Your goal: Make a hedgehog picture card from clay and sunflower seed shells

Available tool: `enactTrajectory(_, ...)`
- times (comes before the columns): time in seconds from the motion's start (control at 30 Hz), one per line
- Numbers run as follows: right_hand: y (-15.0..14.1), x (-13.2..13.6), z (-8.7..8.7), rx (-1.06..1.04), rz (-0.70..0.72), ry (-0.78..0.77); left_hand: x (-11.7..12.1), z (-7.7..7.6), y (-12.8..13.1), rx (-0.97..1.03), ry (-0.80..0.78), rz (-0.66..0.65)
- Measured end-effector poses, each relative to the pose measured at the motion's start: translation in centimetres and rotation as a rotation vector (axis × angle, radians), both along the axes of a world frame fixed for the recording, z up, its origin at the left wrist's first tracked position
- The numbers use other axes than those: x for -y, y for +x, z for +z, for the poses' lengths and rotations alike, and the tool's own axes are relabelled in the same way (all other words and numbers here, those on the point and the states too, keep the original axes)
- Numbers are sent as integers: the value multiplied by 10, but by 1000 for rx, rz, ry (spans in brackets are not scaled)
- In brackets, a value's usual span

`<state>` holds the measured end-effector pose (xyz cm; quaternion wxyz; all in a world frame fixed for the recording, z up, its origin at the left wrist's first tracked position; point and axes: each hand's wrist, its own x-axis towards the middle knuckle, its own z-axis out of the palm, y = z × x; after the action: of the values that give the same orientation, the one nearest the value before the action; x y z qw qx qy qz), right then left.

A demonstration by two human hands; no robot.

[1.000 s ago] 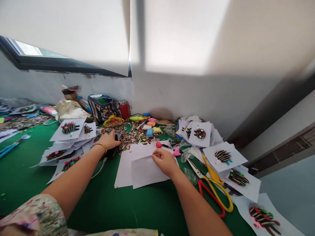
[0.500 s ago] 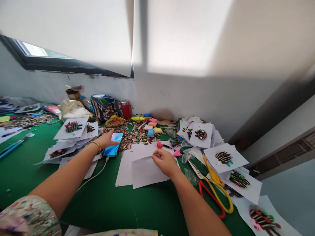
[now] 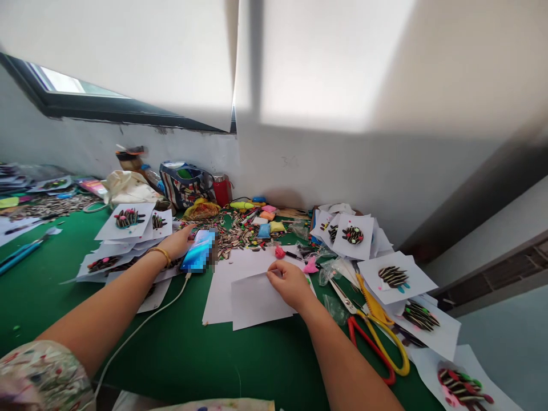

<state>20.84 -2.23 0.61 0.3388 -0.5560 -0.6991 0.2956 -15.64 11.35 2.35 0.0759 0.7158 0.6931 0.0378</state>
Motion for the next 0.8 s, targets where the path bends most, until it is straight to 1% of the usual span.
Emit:
enactTrajectory(0.07,0,1,0,-1,6,1,0,2,0,-10,29,27)
enactTrajectory(0.13,0,1,0,-8,11,2,2,5,-2,-13,33,20)
enactTrajectory(0.27,-1,0,-3,-26,17,-15,12,8,-6,-20,-39,-23)
enactTrajectory(0.4,-5,0,-4,-42,39,-56,23,4,-8,-41,-97,-36)
enactTrajectory(0.6,-8,2,-4,-28,54,-71,29,-1,-4,-54,-69,-24)
enactTrajectory(0.8,-8,3,-3,-23,58,-71,31,-2,1,-59,-38,34)
